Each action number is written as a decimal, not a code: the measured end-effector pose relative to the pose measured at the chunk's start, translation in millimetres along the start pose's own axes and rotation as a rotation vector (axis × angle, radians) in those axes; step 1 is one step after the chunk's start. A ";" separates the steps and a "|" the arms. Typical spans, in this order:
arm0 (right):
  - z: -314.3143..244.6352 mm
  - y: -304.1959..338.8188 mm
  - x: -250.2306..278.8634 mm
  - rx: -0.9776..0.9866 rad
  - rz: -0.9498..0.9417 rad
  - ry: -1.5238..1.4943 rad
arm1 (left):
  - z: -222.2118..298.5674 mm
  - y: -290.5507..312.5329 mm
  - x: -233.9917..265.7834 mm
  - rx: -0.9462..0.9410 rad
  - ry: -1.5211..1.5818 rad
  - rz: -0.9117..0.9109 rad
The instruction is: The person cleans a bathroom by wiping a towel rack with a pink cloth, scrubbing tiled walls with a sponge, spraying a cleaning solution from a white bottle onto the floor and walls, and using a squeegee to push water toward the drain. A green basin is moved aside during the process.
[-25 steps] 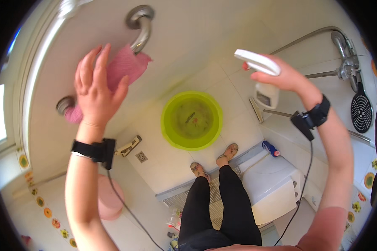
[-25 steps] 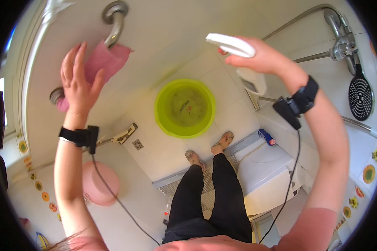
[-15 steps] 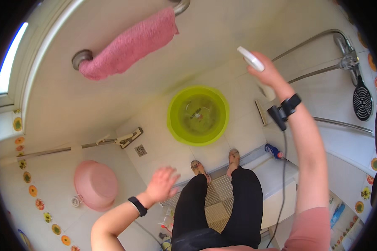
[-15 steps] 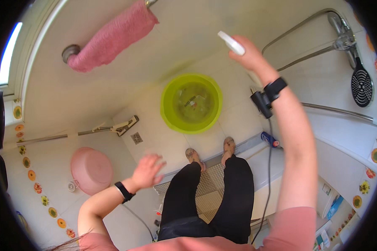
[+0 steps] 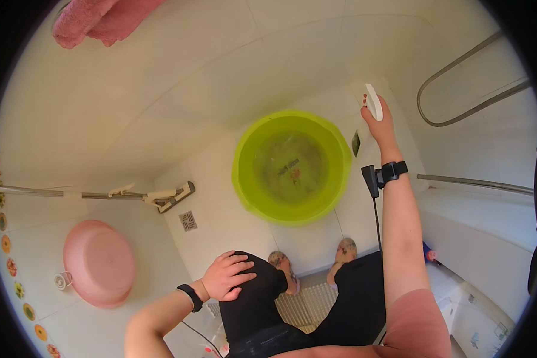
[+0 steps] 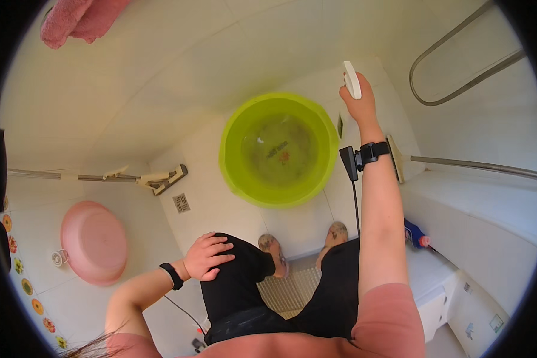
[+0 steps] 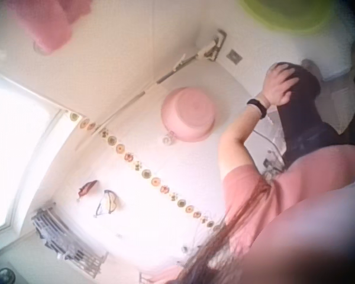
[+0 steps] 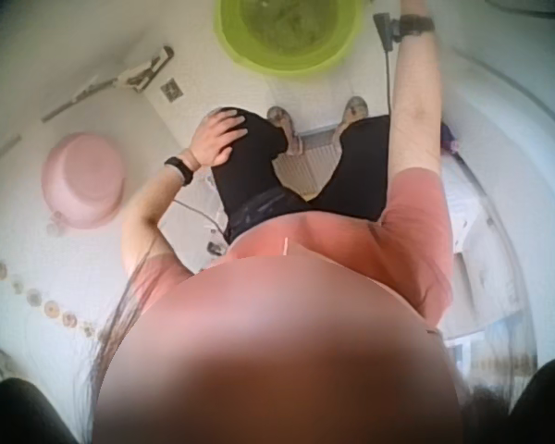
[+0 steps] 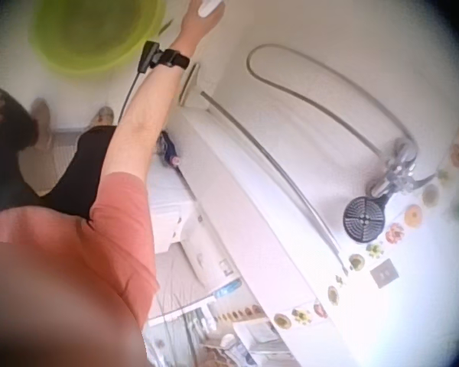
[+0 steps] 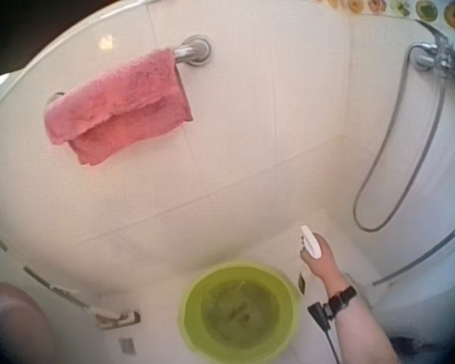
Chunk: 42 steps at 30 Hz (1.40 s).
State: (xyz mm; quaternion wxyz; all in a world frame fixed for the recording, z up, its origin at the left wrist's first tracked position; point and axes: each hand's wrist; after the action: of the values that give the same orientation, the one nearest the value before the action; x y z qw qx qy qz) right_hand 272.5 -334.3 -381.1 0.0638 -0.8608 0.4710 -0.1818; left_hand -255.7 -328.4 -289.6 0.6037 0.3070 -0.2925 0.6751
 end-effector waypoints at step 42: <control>30.6 23.4 16.2 0.157 -0.199 0.396 | -76.7 -12.8 -20.0 -0.069 -0.335 0.162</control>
State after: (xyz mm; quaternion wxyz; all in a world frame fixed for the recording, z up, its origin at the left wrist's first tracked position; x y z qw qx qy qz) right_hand 273.4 -362.5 -411.9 0.0185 -0.8430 0.3715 -0.3886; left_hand -246.0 -281.2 -353.8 0.5003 0.3696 -0.4357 0.6506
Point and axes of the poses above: each hand's wrist, its own y-axis away from the middle knuckle, its own x-axis out of the back of the hand, z = x × y, and after that the axes turned 10 degrees about z, right-handed
